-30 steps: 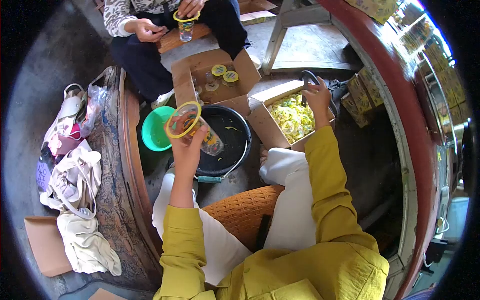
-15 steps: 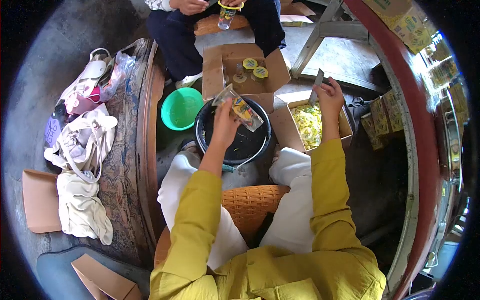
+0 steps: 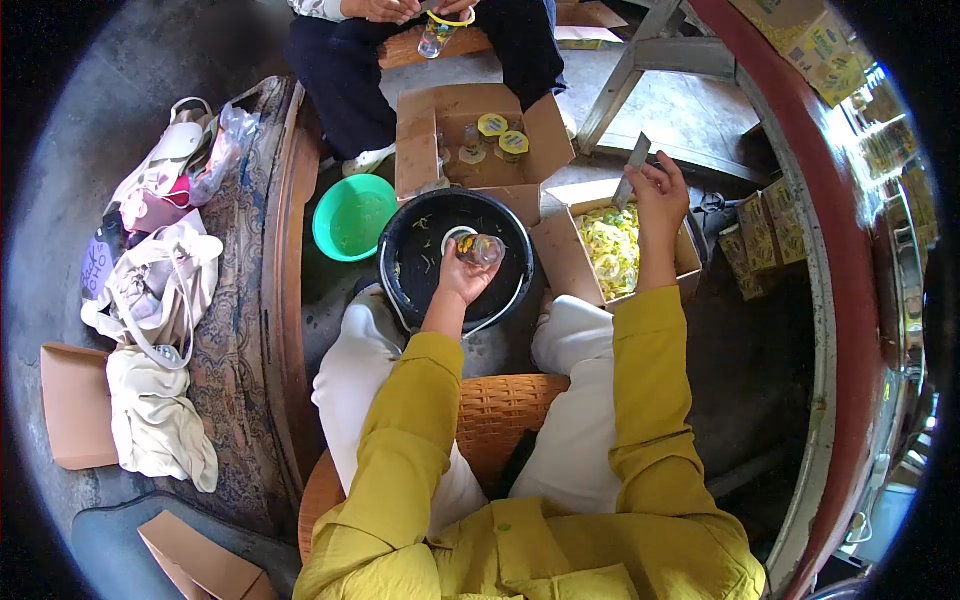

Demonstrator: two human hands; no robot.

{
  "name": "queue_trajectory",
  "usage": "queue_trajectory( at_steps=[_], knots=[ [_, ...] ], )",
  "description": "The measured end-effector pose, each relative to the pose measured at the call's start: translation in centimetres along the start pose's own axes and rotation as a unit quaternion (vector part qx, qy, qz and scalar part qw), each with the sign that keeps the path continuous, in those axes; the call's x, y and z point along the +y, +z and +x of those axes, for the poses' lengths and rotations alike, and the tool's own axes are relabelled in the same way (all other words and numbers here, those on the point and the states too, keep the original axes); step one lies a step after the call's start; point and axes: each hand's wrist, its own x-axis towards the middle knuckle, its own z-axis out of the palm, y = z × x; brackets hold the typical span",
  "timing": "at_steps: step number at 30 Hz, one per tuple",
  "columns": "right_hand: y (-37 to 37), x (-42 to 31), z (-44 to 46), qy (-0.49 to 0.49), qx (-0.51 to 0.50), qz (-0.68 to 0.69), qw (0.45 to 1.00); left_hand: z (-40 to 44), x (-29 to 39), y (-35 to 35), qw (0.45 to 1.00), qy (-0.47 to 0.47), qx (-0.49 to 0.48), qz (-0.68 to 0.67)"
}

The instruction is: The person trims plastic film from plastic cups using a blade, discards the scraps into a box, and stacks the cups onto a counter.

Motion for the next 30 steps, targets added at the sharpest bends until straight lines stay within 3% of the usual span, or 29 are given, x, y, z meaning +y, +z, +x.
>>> queue_trajectory(
  at_steps=[7, 11, 14, 17, 18, 19, 20, 21, 25, 27, 29, 30],
  knots=[
    [-0.4, 0.3, -0.1, -0.009, 0.001, -0.024, 1.000, -1.0, 0.9, -0.3, 0.989, -0.084, -0.097, 0.078],
    [-0.9, -0.2, -0.3, 0.001, 0.005, -0.002, 1.000, -1.8, 1.0, -0.2, 0.981, -0.126, -0.137, 0.050],
    [-1.1, 0.1, -0.4, -0.001, 0.005, 0.020, 1.000, -2.2, 1.1, 0.1, 0.987, -0.118, -0.102, 0.046],
    [-1.3, -0.7, -0.4, -0.018, 0.011, 0.010, 1.000, -0.3, 1.5, -1.9, 0.978, -0.096, -0.090, 0.164],
    [-1.6, -0.4, -0.4, -0.019, 0.006, 0.023, 1.000, 1.2, 1.6, -3.0, 0.933, -0.030, -0.030, 0.357],
    [-1.6, 0.1, -0.6, -0.051, 0.023, 0.015, 0.998, 2.1, 1.7, -3.6, 0.845, 0.044, 0.025, 0.533],
    [-1.7, -0.3, -0.9, -0.039, 0.025, 0.005, 0.999, 0.7, 1.1, -3.4, 0.698, 0.228, 0.042, 0.677],
    [-1.7, -0.7, -1.4, -0.040, 0.026, 0.018, 0.999, -1.1, 0.8, -3.1, 0.502, 0.403, 0.054, 0.763],
    [-1.8, -1.3, -3.5, -0.020, 0.015, 0.088, 0.996, -0.4, 2.4, -4.5, 0.519, 0.372, 0.046, 0.768],
    [-1.7, -1.2, -5.0, 0.029, 0.040, 0.099, 0.994, 0.2, 3.3, -5.1, 0.764, 0.167, 0.039, 0.622],
    [-1.9, -1.4, -6.7, 0.057, 0.037, 0.095, 0.993, -0.7, 3.8, -4.8, 0.904, 0.009, 0.063, 0.422],
    [-2.1, -1.7, -7.6, 0.052, 0.034, 0.134, 0.989, -1.1, 4.1, -4.0, 0.945, -0.072, 0.071, 0.310]
  ],
)
